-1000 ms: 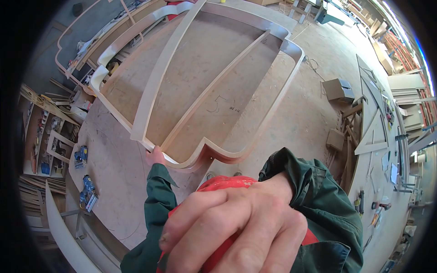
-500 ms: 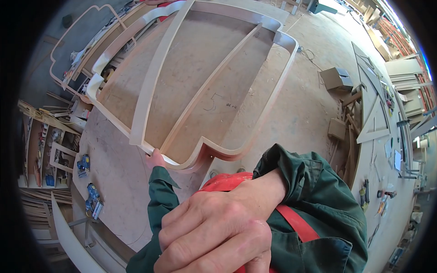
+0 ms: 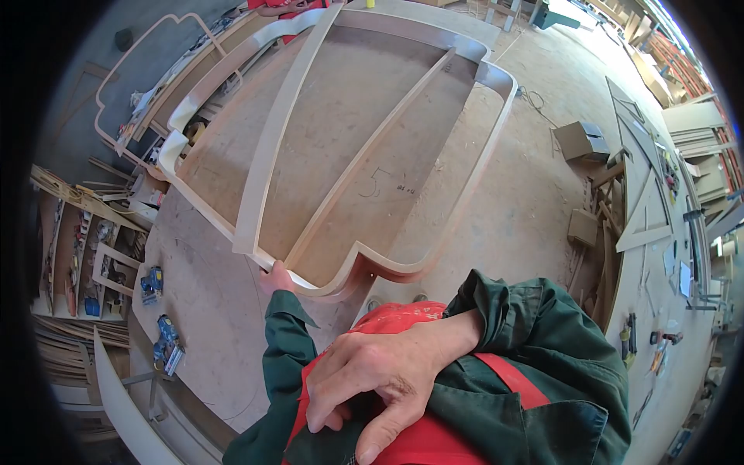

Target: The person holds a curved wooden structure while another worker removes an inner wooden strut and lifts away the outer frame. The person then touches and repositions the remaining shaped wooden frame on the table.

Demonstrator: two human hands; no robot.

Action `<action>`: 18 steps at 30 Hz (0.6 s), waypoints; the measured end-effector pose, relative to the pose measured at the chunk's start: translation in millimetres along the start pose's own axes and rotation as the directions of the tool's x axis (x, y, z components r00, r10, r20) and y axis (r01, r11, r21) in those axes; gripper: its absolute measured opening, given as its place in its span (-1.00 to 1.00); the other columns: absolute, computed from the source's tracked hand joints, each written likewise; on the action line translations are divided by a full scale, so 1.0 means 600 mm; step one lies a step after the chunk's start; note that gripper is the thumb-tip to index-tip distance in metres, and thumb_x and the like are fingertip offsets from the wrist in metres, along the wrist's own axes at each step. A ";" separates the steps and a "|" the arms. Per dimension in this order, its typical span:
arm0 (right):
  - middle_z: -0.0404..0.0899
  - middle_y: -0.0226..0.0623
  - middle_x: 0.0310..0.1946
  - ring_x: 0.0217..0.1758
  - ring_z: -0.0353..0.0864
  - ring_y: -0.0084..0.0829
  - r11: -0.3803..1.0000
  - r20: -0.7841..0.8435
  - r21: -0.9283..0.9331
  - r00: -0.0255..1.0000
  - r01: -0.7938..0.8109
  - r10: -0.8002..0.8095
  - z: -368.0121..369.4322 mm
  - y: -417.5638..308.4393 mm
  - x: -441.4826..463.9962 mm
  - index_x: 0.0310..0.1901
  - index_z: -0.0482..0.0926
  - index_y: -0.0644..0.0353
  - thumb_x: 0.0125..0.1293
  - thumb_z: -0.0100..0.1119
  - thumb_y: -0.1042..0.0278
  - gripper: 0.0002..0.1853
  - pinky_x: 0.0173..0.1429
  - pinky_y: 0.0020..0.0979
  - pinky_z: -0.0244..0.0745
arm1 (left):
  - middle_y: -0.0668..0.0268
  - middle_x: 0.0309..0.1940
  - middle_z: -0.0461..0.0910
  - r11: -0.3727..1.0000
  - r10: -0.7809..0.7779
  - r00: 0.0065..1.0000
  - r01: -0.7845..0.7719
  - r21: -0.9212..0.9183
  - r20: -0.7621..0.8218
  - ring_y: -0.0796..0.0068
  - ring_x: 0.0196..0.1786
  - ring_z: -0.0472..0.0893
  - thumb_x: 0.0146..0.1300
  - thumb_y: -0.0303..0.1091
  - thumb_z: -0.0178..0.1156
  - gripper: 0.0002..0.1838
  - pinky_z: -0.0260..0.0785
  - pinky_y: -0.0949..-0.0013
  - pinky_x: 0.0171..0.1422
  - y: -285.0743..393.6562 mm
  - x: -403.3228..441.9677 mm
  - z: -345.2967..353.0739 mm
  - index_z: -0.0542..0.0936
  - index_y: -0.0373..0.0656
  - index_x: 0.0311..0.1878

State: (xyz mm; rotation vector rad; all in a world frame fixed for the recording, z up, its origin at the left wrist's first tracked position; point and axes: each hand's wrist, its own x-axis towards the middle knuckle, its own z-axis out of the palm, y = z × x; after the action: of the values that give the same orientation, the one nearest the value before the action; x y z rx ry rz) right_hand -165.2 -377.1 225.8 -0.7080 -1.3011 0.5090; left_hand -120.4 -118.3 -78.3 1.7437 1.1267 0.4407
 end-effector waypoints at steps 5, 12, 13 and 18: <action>0.61 -0.16 -0.41 -0.41 0.61 -0.22 0.998 0.019 -0.036 0.999 -0.049 0.049 -0.002 -0.002 -0.004 -0.13 0.61 0.38 0.26 0.33 0.05 -0.55 -0.33 -0.32 0.49 | -0.10 0.04 0.59 0.999 0.014 1.000 -0.014 -0.034 -0.007 -0.04 0.04 0.62 0.04 -0.30 0.20 -0.37 0.46 0.12 0.13 -0.011 0.005 0.002 0.45 -0.41 0.21; 0.59 -0.09 -0.31 -0.37 0.61 -0.27 1.000 0.038 0.008 0.999 -0.021 0.020 0.009 0.031 -0.018 -0.06 0.54 0.52 0.28 0.30 0.05 -0.45 -0.32 -0.38 0.50 | -0.09 0.04 0.59 1.000 -0.008 1.000 0.008 -0.029 -0.007 -0.03 0.04 0.62 0.04 -0.29 0.21 -0.37 0.46 0.12 0.13 -0.001 -0.001 0.000 0.45 -0.40 0.21; 0.58 -0.12 -0.36 -0.41 0.59 -0.28 1.000 0.007 0.010 1.000 -0.007 0.007 0.011 0.033 -0.020 -0.09 0.54 0.51 0.28 0.30 0.05 -0.47 -0.35 -0.38 0.47 | -0.09 0.04 0.59 1.000 -0.019 1.000 0.019 -0.020 -0.008 -0.02 0.04 0.62 0.04 -0.29 0.21 -0.37 0.47 0.12 0.13 0.002 -0.004 -0.002 0.45 -0.39 0.21; 0.56 -0.16 -0.44 -0.47 0.55 -0.31 1.000 -0.046 0.008 0.999 0.029 -0.029 0.018 0.043 -0.032 -0.12 0.56 0.51 0.28 0.30 0.06 -0.49 -0.39 -0.38 0.44 | -0.08 0.04 0.59 0.999 -0.015 1.000 0.015 -0.035 -0.010 -0.02 0.04 0.62 0.04 -0.30 0.22 -0.37 0.47 0.12 0.14 -0.005 0.001 0.000 0.46 -0.38 0.22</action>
State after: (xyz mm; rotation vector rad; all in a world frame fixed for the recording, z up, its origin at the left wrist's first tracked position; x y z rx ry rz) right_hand -178.6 -370.7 195.1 -0.6887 -1.2637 0.4724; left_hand -121.3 -117.7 -81.0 1.7031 1.1319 0.4577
